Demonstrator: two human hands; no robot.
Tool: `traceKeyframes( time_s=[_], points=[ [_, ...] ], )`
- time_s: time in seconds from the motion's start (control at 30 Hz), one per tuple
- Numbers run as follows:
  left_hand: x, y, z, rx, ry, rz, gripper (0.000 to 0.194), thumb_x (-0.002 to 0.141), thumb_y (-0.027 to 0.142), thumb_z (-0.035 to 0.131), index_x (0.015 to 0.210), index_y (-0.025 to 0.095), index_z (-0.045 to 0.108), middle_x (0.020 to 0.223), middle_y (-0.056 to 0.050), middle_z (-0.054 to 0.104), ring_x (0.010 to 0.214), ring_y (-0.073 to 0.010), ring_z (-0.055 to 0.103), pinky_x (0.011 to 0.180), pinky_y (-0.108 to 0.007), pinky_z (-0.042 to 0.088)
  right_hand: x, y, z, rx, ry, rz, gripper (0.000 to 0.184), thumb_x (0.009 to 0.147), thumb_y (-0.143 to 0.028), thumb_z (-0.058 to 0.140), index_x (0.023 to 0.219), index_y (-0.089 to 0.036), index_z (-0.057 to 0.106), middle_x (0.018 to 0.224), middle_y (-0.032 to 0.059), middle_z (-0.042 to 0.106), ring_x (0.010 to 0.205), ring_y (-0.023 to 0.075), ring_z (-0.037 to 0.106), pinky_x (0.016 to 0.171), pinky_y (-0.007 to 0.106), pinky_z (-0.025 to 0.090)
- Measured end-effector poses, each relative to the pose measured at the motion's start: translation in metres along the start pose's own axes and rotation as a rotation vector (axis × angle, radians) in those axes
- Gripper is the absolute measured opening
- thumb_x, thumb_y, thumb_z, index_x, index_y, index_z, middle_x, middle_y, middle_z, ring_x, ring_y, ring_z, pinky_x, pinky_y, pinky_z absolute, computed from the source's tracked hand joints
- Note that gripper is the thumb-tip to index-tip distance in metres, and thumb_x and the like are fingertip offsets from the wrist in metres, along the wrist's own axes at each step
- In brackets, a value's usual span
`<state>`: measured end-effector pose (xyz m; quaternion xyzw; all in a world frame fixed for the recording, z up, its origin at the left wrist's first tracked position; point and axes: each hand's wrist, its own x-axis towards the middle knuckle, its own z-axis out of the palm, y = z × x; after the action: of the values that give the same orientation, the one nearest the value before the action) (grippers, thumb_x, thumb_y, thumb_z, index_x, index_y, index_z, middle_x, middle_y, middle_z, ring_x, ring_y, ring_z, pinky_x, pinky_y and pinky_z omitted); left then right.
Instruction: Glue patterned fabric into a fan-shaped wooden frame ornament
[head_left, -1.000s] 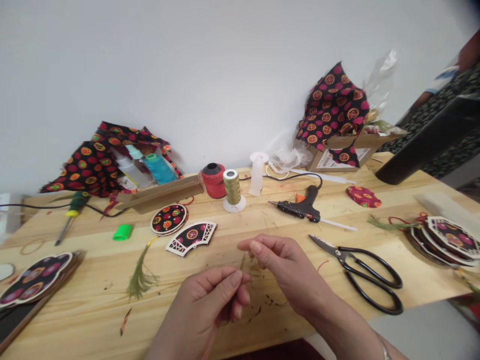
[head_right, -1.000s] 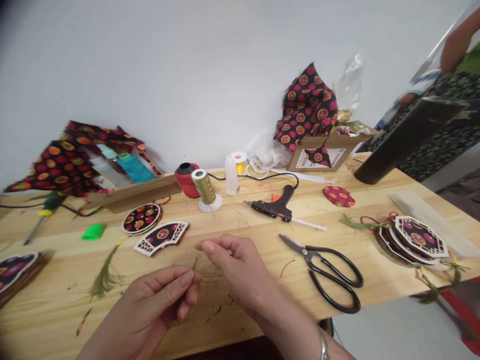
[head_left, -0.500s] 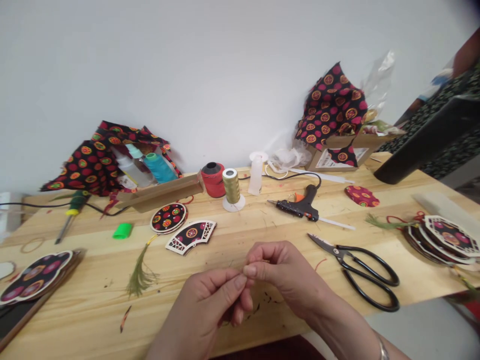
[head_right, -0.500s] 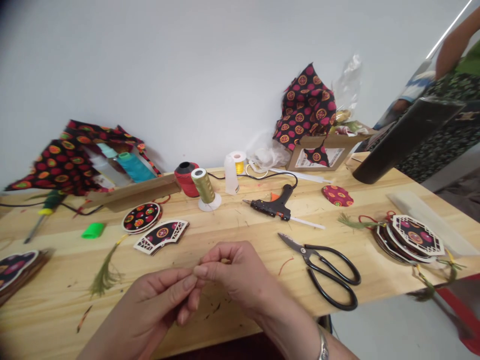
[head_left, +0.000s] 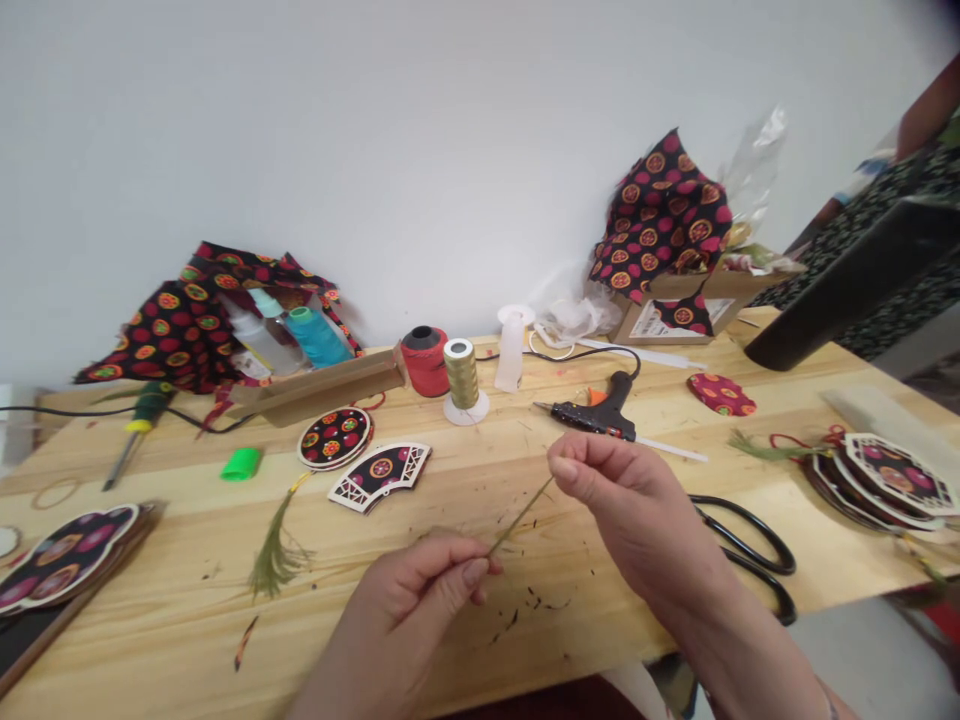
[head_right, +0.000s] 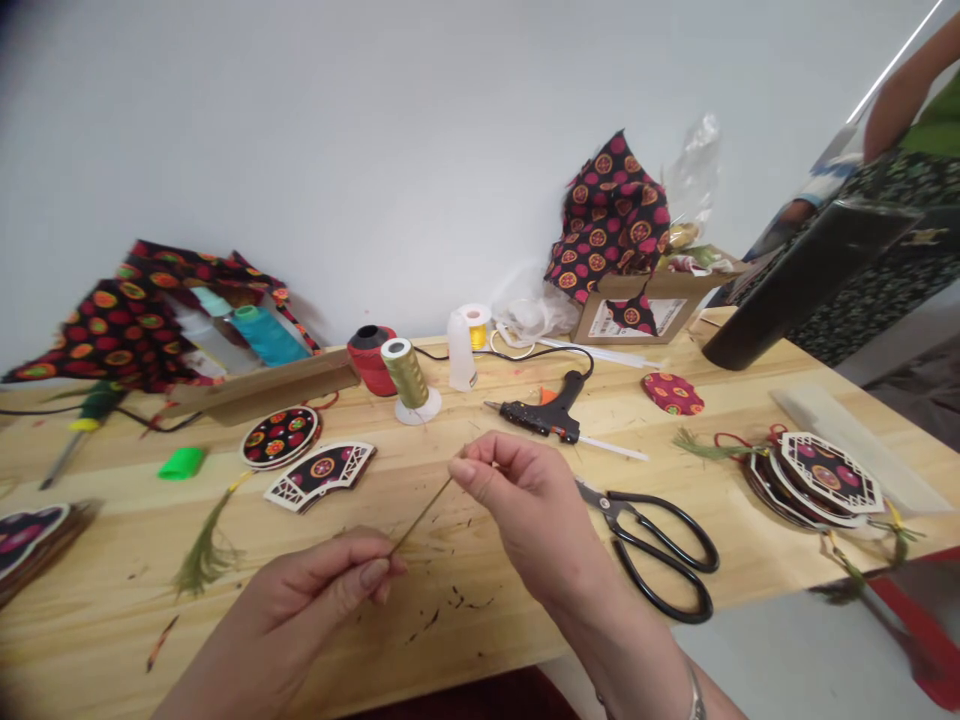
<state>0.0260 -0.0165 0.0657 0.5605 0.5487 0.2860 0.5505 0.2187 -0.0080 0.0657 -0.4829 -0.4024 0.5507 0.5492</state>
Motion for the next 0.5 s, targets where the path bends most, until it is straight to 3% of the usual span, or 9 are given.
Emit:
traceKeyframes(
  time_s=[0.1, 0.2, 0.3, 0.37, 0.43, 0.5],
  points=[
    [0.005, -0.005, -0.004, 0.099, -0.038, 0.108, 0.017, 0.081, 0.031, 0.062, 0.07, 0.026, 0.075, 0.074, -0.002, 0.066, 0.078, -0.0211, 0.058, 0.075, -0.028, 0.042, 0.0, -0.009, -0.007, -0.036, 0.061, -0.066, 0.024, 0.077, -0.036, 0.07, 0.065, -0.019, 0.058, 0.062, -0.0035, 0.045, 0.06, 0.0106, 0.033, 0.054, 0.025, 0.027],
    [0.012, -0.013, -0.009, 0.191, 0.001, 0.183, 0.017, 0.082, 0.029, 0.06, 0.08, 0.027, 0.077, 0.104, -0.007, 0.066, 0.104, -0.0259, 0.056, 0.091, -0.033, 0.039, 0.001, -0.018, -0.01, -0.111, 0.107, -0.132, 0.022, 0.078, -0.036, 0.068, 0.067, -0.019, 0.06, 0.064, -0.0021, 0.047, 0.061, 0.0115, 0.036, 0.055, 0.025, 0.029],
    [0.012, -0.014, -0.015, 0.28, 0.258, 0.312, 0.03, 0.077, 0.03, 0.065, 0.106, 0.031, 0.073, 0.134, -0.005, 0.051, 0.123, -0.0287, 0.044, 0.104, -0.038, 0.03, 0.005, -0.024, -0.008, -0.205, 0.127, -0.177, 0.02, 0.078, -0.035, 0.066, 0.066, -0.02, 0.059, 0.064, -0.0013, 0.049, 0.061, 0.0123, 0.038, 0.054, 0.026, 0.03],
    [0.007, -0.008, -0.02, 0.268, 0.415, 0.336, 0.031, 0.073, 0.032, 0.07, 0.104, 0.031, 0.073, 0.126, -0.005, 0.057, 0.118, -0.0281, 0.048, 0.101, -0.035, 0.033, 0.009, -0.025, -0.005, -0.288, 0.137, -0.21, 0.019, 0.078, -0.032, 0.064, 0.065, -0.02, 0.059, 0.064, -0.0011, 0.051, 0.06, 0.0125, 0.041, 0.055, 0.027, 0.032],
    [-0.001, 0.001, -0.022, 0.116, 0.334, 0.144, 0.016, 0.07, 0.037, 0.074, 0.082, 0.028, 0.078, 0.094, -0.005, 0.07, 0.09, -0.0232, 0.059, 0.081, -0.029, 0.043, 0.012, -0.025, 0.0, -0.402, 0.154, -0.27, 0.016, 0.079, -0.028, 0.063, 0.065, -0.02, 0.061, 0.064, -0.0008, 0.054, 0.061, 0.0131, 0.045, 0.058, 0.028, 0.035],
    [-0.01, 0.011, -0.02, -0.161, 0.025, -0.222, 0.024, 0.066, 0.046, 0.076, 0.067, 0.023, 0.077, 0.062, -0.004, 0.067, 0.052, -0.0132, 0.049, 0.05, -0.024, 0.037, 0.01, -0.024, 0.007, -0.515, 0.159, -0.363, 0.014, 0.078, -0.023, 0.064, 0.065, -0.02, 0.062, 0.066, -0.0001, 0.058, 0.065, 0.0144, 0.05, 0.062, 0.029, 0.039]
  ],
)
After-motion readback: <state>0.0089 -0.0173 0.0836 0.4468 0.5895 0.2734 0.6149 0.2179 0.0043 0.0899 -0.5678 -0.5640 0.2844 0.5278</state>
